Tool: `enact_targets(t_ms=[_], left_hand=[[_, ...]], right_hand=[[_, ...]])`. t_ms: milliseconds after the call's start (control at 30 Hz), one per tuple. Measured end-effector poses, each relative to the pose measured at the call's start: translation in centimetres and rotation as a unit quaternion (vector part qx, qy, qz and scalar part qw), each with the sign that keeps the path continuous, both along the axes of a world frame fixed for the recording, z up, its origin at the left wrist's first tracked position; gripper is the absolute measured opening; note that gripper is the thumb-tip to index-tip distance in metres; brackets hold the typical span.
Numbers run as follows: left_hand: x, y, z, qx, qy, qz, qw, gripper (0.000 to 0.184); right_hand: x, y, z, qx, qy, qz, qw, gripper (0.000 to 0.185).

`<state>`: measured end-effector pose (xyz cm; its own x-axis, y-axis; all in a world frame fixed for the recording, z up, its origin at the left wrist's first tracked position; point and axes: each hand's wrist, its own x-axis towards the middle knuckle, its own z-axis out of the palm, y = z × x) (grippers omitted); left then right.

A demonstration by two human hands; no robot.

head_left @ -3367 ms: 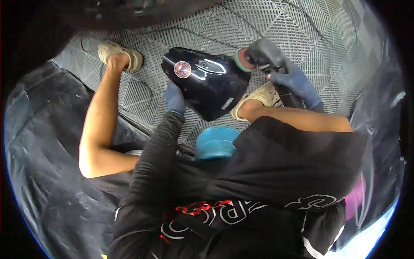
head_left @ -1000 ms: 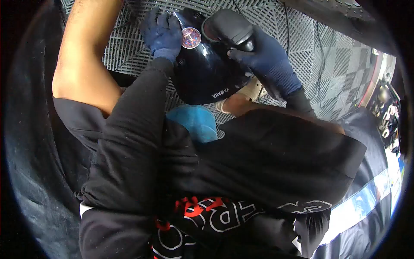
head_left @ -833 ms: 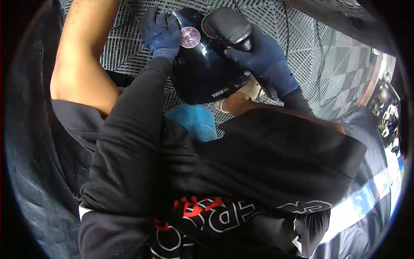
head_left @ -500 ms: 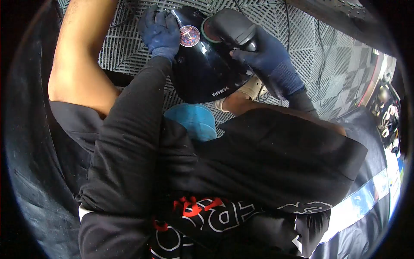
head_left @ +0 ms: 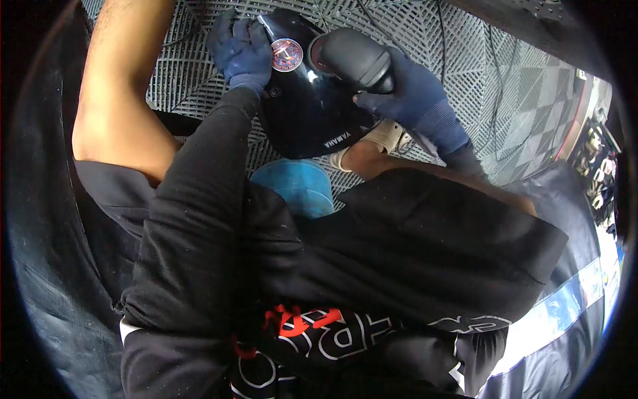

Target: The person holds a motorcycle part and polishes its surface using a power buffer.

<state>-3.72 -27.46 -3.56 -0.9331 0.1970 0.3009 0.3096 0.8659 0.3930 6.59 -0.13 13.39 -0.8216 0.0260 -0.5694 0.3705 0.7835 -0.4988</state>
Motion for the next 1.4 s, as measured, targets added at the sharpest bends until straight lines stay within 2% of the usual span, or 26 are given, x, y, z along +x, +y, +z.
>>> enact_targets(t_ms=[67, 133, 200, 300, 367, 400, 467, 600, 667, 700, 767, 800, 900, 1000, 1067, 1200, 1267, 1300, 1367, 1400], left_hand=[[-0.1, 0.0, -0.1, -0.007, -0.008, 0.000, 1.000, 0.023], [-0.2, -0.2, -0.4, -0.016, -0.015, 0.004, 1.000, 0.023], [0.1, -0.6, -0.7, 0.009, -0.069, 0.002, 0.998, 0.032], [0.2, -0.3, -0.6, 0.020, -0.038, 0.001, 0.999, 0.032], [0.1, -0.2, -0.6, 0.009, -0.015, 0.004, 1.000, 0.028], [0.1, -0.1, -0.4, 0.000, 0.009, 0.004, 1.000, 0.025], [0.1, 0.0, -0.2, -0.003, -0.002, 0.005, 1.000, 0.026], [0.0, 0.1, -0.1, 0.019, -0.010, 0.014, 1.000, 0.029], [-0.2, -0.3, -0.3, 0.016, -0.026, 0.001, 1.000, 0.030], [-0.2, -0.5, -0.4, 0.013, -0.042, -0.011, 0.999, 0.030], [0.0, -0.4, -0.4, 0.014, -0.041, -0.006, 0.999, 0.030], [0.0, -0.3, -0.2, 0.015, -0.040, -0.001, 0.999, 0.031], [0.0, -0.1, 0.4, -0.024, -0.032, -0.005, 0.999, 0.031], [0.2, -0.2, 0.1, -0.008, -0.040, 0.001, 0.999, 0.032], [0.1, -0.3, 0.1, -0.012, -0.029, -0.001, 1.000, 0.032], [0.2, 0.0, 0.2, 0.006, -0.014, 0.002, 1.000, 0.031], [0.1, -0.1, 0.3, -0.001, -0.016, 0.002, 1.000, 0.031], [-0.1, -0.1, 0.4, -0.007, -0.018, -0.004, 1.000, 0.031], [-0.2, 0.1, 0.3, 0.002, -0.012, -0.006, 1.000, 0.030], [0.0, 0.0, 0.3, 0.009, -0.010, -0.005, 1.000, 0.030]], right_hand=[[-0.3, 1.3, -0.3, -0.052, -0.015, 0.057, 0.997, 0.089], [-0.2, 0.6, -0.3, -0.026, -0.006, 0.060, 0.998, 0.089], [-0.2, 0.2, -0.1, -0.003, 0.001, 0.062, 0.998, 0.088], [-0.4, 0.0, 0.4, -0.017, -0.038, 0.085, 0.996, 0.088], [-0.3, -0.6, 0.5, 0.021, 0.036, 0.087, 0.995, 0.087], [-0.4, -0.4, 0.4, 0.021, 0.036, 0.087, 0.995, 0.087], [-0.6, 0.2, 0.2, -0.025, 0.014, 0.096, 0.995, 0.089], [-0.5, -0.5, 0.4, -0.001, 0.040, 0.091, 0.995, 0.090], [-1.1, -0.3, 0.6, -0.060, -0.050, 0.095, 0.992, 0.087], [-1.1, -0.6, 0.7, -0.060, -0.050, 0.095, 0.992, 0.087], [-1.1, -1.6, 1.1, 0.011, 0.014, 0.073, 0.997, 0.085], [-1.3, -1.3, 1.0, 0.010, 0.015, 0.074, 0.997, 0.085], [-1.3, 0.2, 0.8, -0.024, -0.009, 0.086, 0.996, 0.084], [-0.9, 0.4, 0.5, -0.035, -0.006, 0.077, 0.996, 0.082], [-0.8, 0.6, 1.1, -0.080, -0.062, 0.105, 0.989, 0.092], [-1.0, 0.4, 1.5, -0.043, -0.059, 0.162, 0.984, 0.091], [-0.9, -0.3, 1.8, -0.054, -0.103, 0.069, 0.991, 0.092], [-0.9, -0.1, 1.7, -0.053, -0.102, 0.066, 0.991, 0.092], [-1.0, 0.4, 1.5, -0.136, -0.084, 0.126, 0.979, 0.091], [-0.9, 0.3, 1.4, -0.137, -0.085, 0.125, 0.979, 0.091]])
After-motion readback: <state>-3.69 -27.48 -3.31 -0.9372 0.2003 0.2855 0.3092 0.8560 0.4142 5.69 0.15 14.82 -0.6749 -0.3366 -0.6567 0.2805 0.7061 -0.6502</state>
